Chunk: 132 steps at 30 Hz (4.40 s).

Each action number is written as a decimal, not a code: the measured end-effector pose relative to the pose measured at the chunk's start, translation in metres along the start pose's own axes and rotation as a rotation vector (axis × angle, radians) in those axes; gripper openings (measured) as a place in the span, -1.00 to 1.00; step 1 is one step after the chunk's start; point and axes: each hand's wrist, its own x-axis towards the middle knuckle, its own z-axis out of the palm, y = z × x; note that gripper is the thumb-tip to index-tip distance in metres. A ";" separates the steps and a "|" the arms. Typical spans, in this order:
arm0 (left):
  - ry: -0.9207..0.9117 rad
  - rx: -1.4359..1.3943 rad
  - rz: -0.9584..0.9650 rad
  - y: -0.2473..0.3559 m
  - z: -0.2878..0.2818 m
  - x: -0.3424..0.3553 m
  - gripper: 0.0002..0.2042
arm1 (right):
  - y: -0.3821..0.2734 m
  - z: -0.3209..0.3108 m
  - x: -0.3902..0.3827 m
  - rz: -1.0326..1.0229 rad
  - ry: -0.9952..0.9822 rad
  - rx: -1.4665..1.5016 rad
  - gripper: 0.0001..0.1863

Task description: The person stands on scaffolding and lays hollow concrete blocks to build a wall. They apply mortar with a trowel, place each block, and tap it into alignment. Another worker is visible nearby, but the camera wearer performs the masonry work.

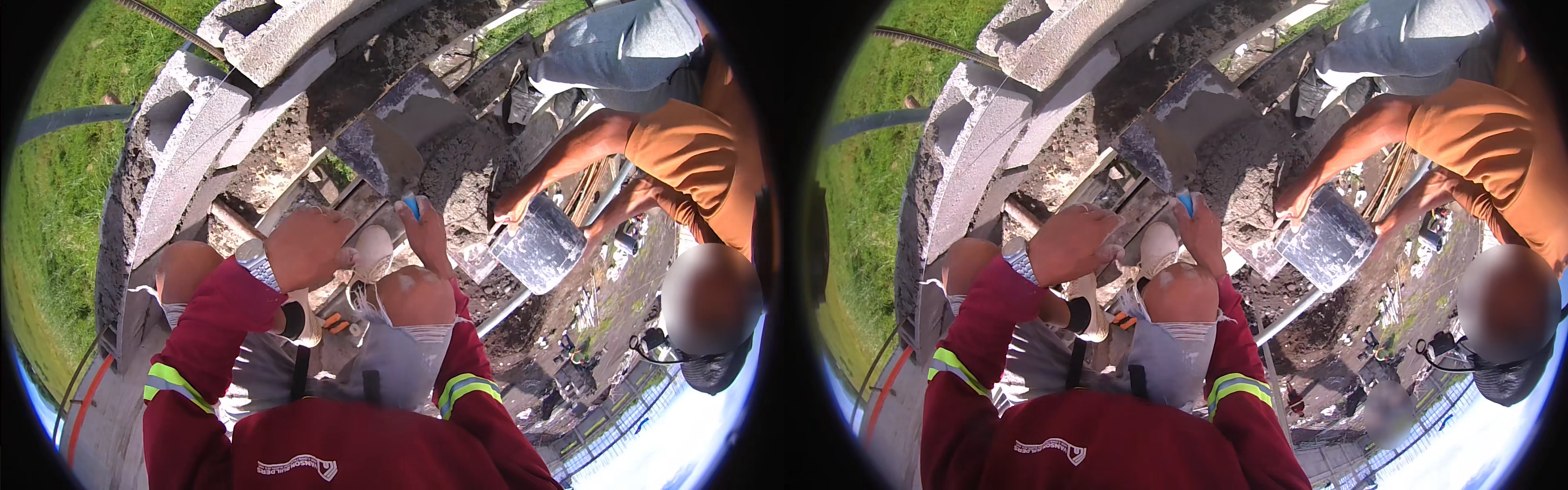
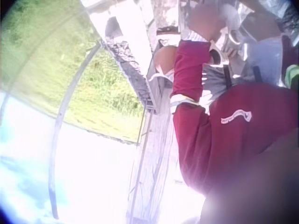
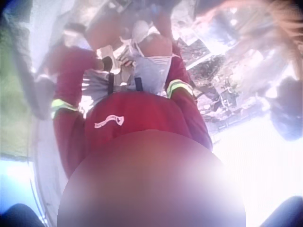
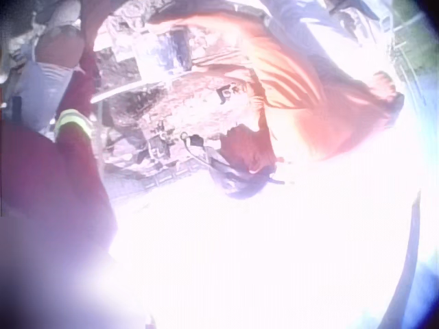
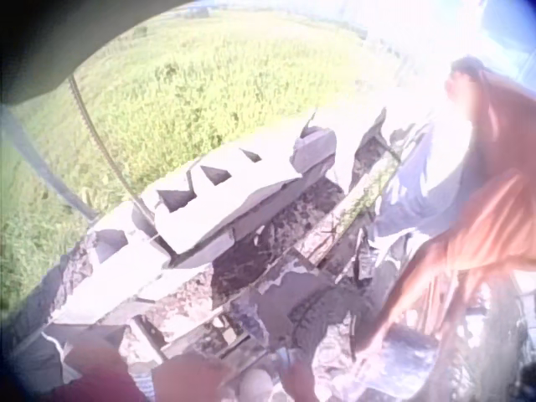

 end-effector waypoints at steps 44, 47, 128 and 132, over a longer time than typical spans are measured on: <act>0.189 -0.064 0.059 -0.110 0.000 0.104 -0.46 | 0.286 -0.049 -0.121 0.496 0.551 -0.159 -0.51; 0.342 0.032 0.081 -0.106 -0.016 0.050 -0.41 | 0.321 -0.051 -0.139 0.548 0.723 0.043 -0.58; 0.883 -0.080 -0.134 -0.122 0.061 -0.046 -0.37 | 0.282 0.106 -0.081 0.367 0.591 0.789 -0.79; 0.839 -0.116 -0.097 -0.117 0.063 -0.034 -0.34 | 0.231 0.077 -0.031 0.429 0.246 1.567 -0.90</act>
